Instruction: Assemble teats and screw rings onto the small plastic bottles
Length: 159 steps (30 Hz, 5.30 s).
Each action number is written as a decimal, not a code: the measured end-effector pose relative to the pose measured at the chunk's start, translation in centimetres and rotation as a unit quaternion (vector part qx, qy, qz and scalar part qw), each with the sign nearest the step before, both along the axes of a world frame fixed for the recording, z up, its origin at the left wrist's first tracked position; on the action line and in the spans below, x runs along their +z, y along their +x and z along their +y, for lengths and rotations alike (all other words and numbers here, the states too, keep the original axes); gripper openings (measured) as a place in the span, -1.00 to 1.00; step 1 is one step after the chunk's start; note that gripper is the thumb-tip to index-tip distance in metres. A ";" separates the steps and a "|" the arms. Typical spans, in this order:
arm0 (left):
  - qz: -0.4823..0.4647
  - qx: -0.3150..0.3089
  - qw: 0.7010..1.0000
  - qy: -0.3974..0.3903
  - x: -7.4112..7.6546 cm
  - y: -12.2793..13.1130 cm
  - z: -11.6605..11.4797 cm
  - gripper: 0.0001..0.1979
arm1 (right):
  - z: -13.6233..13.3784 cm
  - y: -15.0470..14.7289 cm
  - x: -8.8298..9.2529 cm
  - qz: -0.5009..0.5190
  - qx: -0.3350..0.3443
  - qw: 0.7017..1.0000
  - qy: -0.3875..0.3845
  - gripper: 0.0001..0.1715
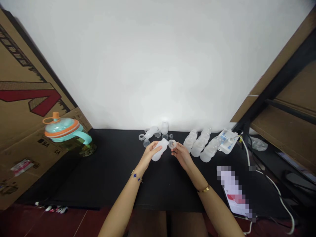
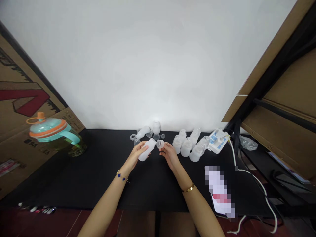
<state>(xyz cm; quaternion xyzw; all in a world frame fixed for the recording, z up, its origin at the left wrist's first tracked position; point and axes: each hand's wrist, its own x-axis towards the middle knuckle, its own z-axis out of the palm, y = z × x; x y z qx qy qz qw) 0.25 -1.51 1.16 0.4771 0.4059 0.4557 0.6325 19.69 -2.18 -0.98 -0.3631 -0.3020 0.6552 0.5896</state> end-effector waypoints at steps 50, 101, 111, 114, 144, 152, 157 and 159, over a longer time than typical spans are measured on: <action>0.040 0.002 0.998 0.051 0.0 0.1 0.3 -0.50 | -0.4 -0.4 0.3 -0.172 -0.115 0.967 0.147 -0.62; -0.006 -0.083 0.995 -0.049 -1.4 0.6 0.3 -0.50 | -0.4 0.6 1.3 -0.224 -0.096 0.956 0.162 -0.64; -0.008 -0.086 0.995 -0.047 -0.8 0.5 0.0 -0.54 | -0.5 0.5 1.3 -0.237 -0.097 0.952 0.166 -0.62; 0.001 -0.080 0.996 -0.033 -0.8 0.5 0.1 -0.58 | -0.5 0.5 1.3 -0.242 -0.103 0.951 0.163 -0.60; 0.004 -0.083 0.996 -0.017 -1.0 0.8 0.1 -0.46 | -0.6 0.3 1.0 -0.270 -0.131 0.945 0.132 -0.52; 0.002 -0.091 0.996 -0.015 -1.5 0.8 0.3 -0.49 | -0.5 0.2 0.9 -0.263 -0.136 0.946 0.131 -0.47; -0.024 -0.076 0.997 -0.025 -1.1 0.7 0.2 -0.49 | -0.3 0.1 0.7 -0.201 -0.129 0.964 0.121 -0.53; -0.029 -0.068 0.997 -0.027 -0.9 0.6 0.2 -0.50 | -0.3 0.1 0.9 -0.181 -0.120 0.969 0.115 -0.56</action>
